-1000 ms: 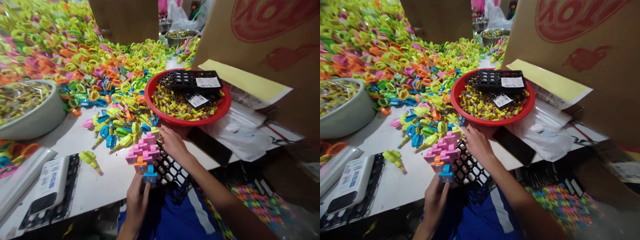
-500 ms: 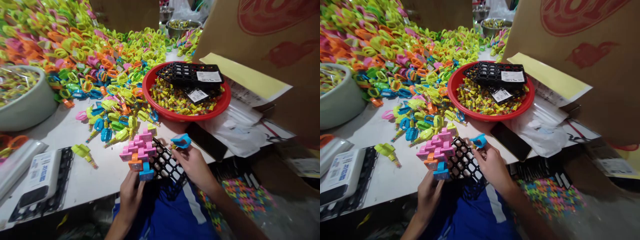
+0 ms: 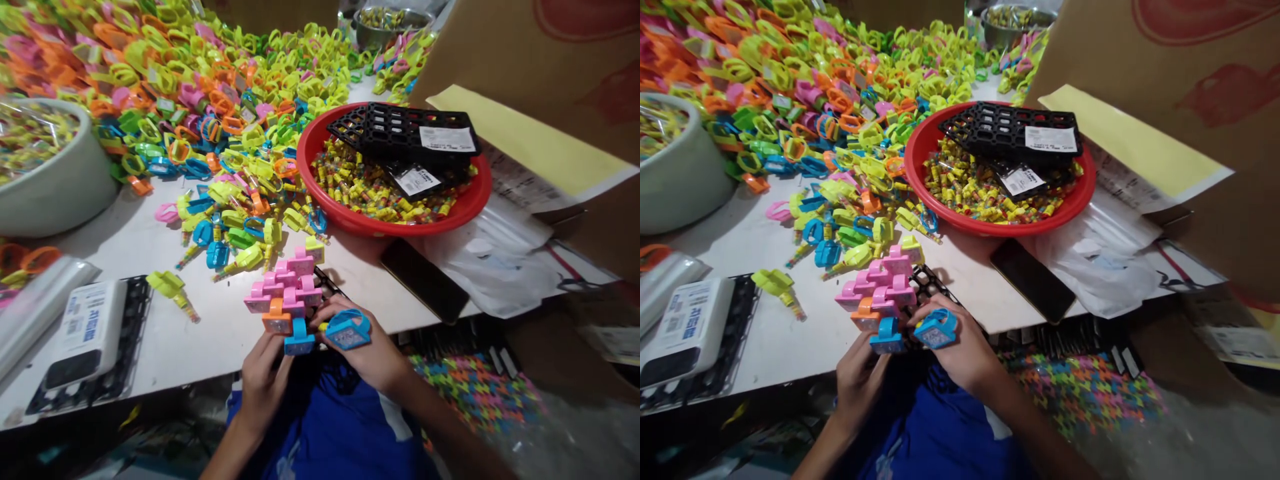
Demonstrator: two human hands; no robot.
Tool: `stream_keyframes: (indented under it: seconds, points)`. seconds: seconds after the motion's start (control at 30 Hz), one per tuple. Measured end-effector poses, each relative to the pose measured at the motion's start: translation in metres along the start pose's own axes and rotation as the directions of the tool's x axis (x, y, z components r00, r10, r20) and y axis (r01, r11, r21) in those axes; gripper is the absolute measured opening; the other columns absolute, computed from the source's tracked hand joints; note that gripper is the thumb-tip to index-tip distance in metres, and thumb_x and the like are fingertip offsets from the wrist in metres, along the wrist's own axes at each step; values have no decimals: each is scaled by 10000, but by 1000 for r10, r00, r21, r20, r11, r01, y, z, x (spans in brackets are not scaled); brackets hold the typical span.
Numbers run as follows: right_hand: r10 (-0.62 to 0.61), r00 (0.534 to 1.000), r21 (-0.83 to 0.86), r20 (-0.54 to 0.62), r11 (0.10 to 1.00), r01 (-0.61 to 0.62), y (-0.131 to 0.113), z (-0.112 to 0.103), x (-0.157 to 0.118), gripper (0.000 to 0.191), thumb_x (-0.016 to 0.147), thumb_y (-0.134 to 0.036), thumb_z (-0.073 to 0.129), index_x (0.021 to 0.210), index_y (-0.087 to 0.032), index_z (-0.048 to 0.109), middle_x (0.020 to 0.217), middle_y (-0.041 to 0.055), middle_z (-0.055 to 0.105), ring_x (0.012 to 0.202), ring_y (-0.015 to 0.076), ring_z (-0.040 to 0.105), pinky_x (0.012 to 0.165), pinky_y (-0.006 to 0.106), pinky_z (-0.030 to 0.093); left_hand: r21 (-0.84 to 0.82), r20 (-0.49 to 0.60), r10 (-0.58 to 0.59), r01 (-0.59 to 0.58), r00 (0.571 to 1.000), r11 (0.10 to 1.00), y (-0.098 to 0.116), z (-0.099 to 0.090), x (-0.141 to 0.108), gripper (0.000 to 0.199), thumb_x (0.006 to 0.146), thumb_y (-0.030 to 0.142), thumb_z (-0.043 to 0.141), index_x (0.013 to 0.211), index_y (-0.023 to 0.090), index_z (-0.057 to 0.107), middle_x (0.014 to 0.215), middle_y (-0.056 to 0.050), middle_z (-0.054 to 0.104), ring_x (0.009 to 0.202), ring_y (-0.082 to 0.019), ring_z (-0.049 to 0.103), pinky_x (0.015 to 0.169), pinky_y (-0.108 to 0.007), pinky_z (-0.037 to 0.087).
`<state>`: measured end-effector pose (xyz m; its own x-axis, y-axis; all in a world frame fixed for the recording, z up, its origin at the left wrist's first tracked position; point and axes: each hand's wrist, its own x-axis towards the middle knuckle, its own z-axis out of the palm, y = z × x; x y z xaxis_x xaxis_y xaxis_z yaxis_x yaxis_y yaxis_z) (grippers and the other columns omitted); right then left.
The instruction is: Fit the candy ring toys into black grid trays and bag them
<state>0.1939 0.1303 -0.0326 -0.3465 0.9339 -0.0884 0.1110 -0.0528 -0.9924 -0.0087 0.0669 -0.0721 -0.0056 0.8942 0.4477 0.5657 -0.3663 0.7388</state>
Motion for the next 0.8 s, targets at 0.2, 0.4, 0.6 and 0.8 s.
stream_keyframes:
  seconds: [0.2, 0.4, 0.6, 0.8]
  points:
    - [-49, 989, -299, -138, 954, 6, 14, 5, -2, 121, 912, -244, 677, 791, -240, 667, 814, 40, 763, 760, 229, 731, 751, 338, 618, -14, 2, -12, 12, 1000, 1000, 3, -1, 2, 176, 1070, 203, 601, 1092, 196, 775, 915, -57, 781, 782, -170, 753, 736, -224, 603]
    - [-361, 932, -516, -40, 806, 290, 12, 8, -5, 214, 950, -98, 535, 964, -250, 685, 985, 81, 794, 895, 248, 765, 843, 364, 662, -26, 16, -9, 10, 1000, 1000, 4, 0, 3, 183, 1069, 189, 610, 1163, 199, 767, 1022, -78, 812, 870, -176, 784, 802, -227, 621]
    - [-544, 833, -697, 105, 557, 451, 10, 15, -9, 363, 907, 30, 471, 1130, -207, 633, 999, 127, 738, 938, 289, 718, 882, 428, 664, -32, -5, -18, 18, 1000, 999, 6, 1, 2, 177, 1060, 191, 624, 1170, 176, 762, 1026, -104, 814, 884, -192, 788, 808, -241, 621]
    - [-453, 878, -738, 155, 538, 408, 8, 23, -7, 486, 847, 34, 433, 1237, -180, 629, 1024, 126, 732, 926, 302, 707, 931, 487, 642, -27, 13, -46, 46, 999, 999, 8, -1, 3, 165, 1045, 160, 611, 1073, 169, 773, 918, -91, 798, 775, -174, 748, 737, -229, 600]
